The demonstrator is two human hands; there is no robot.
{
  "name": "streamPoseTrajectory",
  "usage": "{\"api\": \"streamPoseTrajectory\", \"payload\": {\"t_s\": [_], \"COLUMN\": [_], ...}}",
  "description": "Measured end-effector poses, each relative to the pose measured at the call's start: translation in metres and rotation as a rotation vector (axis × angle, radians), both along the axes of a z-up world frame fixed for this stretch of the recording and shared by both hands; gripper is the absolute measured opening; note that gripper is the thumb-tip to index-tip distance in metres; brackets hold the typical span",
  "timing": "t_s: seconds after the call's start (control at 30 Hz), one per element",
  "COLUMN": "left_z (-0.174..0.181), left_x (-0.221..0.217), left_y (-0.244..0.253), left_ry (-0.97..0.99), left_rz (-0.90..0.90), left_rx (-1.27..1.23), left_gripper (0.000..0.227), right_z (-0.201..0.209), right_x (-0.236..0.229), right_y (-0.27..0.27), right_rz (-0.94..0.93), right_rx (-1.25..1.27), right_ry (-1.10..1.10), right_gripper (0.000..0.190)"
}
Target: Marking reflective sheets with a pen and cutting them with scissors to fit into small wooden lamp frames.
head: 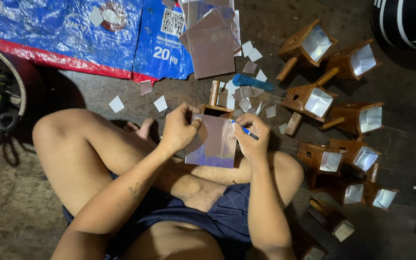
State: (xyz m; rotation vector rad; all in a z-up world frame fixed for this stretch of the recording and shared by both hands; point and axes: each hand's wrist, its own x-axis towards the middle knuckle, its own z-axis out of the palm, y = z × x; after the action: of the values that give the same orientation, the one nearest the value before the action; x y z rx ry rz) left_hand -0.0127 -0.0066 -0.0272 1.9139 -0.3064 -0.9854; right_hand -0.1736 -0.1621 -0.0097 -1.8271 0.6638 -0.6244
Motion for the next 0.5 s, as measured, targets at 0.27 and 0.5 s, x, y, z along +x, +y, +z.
{"api": "streamPoseTrajectory", "payload": {"t_s": [0.27, 0.5], "left_z": [0.0016, -0.0018], "left_x": [0.0018, 0.0005], "left_y": [-0.0014, -0.0004], "left_ry": [0.010, 0.013], "left_rz": [-0.010, -0.011], "left_rx": [0.024, 0.037], "left_gripper": [0.023, 0.023], "right_z": [0.0067, 0.0035], "right_x": [0.0012, -0.0009], "right_y": [0.0013, -0.0006], "right_rz": [0.001, 0.013], "right_rx": [0.002, -0.040], "right_ry": [0.004, 0.025], "right_gripper": [0.020, 0.021]}}
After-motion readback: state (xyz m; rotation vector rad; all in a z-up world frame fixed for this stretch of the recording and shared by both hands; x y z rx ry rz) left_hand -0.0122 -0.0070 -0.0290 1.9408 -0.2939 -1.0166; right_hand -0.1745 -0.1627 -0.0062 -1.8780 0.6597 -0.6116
